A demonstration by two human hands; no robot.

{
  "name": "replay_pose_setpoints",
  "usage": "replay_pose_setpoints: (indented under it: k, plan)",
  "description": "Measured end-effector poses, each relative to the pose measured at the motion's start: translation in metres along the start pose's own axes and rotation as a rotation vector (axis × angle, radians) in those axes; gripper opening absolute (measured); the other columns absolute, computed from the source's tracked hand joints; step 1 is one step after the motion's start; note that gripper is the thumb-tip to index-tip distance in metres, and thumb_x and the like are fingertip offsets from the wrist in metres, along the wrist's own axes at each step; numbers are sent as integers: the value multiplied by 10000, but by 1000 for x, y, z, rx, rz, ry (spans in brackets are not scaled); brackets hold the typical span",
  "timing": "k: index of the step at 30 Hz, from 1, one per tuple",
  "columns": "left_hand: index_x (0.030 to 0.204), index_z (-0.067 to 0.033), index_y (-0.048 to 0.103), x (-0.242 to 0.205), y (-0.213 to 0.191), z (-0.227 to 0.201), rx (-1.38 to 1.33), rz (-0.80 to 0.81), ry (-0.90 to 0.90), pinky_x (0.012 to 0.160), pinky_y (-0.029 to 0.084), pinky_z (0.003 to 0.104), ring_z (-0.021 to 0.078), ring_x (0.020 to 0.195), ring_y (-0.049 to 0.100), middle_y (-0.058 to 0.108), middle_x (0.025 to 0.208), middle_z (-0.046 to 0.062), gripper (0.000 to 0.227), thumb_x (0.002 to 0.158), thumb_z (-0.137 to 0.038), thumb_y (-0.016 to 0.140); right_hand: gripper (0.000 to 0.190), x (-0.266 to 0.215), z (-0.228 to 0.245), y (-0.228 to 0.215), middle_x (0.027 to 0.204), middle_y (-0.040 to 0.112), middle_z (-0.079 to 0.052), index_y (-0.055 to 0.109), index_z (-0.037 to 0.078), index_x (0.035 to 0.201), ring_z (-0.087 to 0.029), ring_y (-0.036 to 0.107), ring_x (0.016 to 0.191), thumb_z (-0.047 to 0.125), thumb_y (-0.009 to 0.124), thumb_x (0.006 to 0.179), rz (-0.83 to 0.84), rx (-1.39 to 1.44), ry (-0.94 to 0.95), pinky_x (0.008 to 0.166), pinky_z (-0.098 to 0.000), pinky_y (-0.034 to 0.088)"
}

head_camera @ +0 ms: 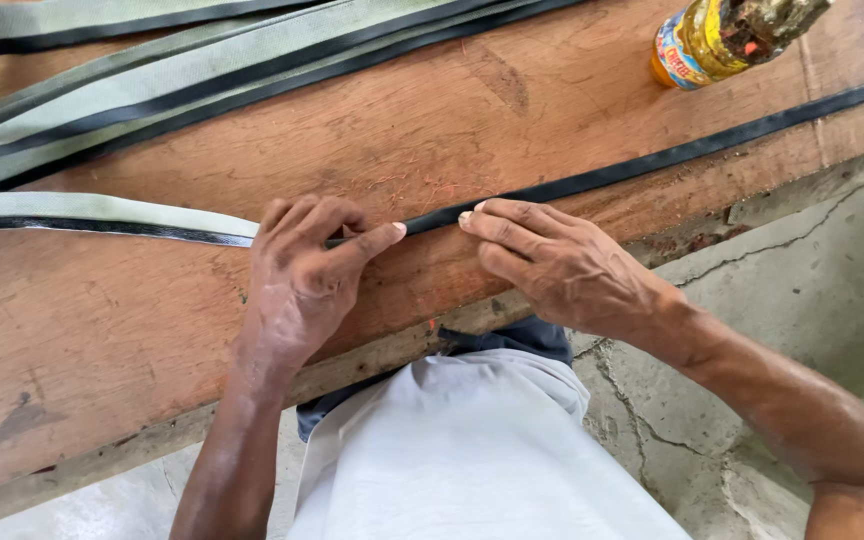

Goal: The person applies a brown paste from a plastic bottle onto a black strap and then presses a fabric strap onto it. They repeat this process on multiple straps laid out on a wooden workbench.

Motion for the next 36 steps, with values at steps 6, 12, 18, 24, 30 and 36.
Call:
replay_pose_setpoints:
  k: [6,12,18,24,30,36]
  plan:
    - [1101,-262,820,-2,-13,0,-25,63,-53,865,449,346,152,915,604,652,915,-50,432,796,36,748,322,3,0,3,1399,587,-120,617,38,1188,-316,525,1345,62,681,873,-25,6,17,1107,-433,479]
    - [1106,-245,819,-1,-14,-2,-35,62,-46,886,454,360,172,940,613,641,930,-29,437,776,31,743,575,10,4,0,1298,589,-101,559,53,1414,-298,551,1263,70,693,855,-9,-25,25,1077,-437,484]
    - [1121,-220,813,-2,-15,-2,-49,61,-21,900,445,368,182,968,617,640,938,-18,402,795,-2,728,608,16,8,-1,1250,588,-73,550,71,1442,-273,565,1214,78,698,852,-1,-75,34,1016,-418,501]
    - [1147,-197,808,-1,-13,-2,-31,99,-10,895,437,369,187,960,603,626,939,-6,361,828,-50,726,636,20,13,4,1275,563,-128,555,-34,1395,-300,546,1214,70,689,782,19,-163,-8,1056,-402,506]
    - [1173,-193,790,-7,-9,-1,12,77,20,950,445,366,179,1015,615,655,1020,-14,339,854,-104,718,290,30,15,21,1361,562,-192,585,-67,1184,-327,540,1308,17,660,917,38,-38,-17,1108,-392,508]
    - [1141,-232,793,-16,-17,10,16,41,16,945,441,341,143,1006,641,714,1096,-43,353,871,-21,708,314,32,19,12,1389,584,-152,621,15,1109,-327,533,1317,33,672,799,16,-52,-34,1087,-440,491]
Point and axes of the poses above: each hand's wrist, its own x-axis towards the middle knuckle, its own y-axis out of the palm, z = x × y, the point moved 3 cm from there along x, towards the middle knuckle
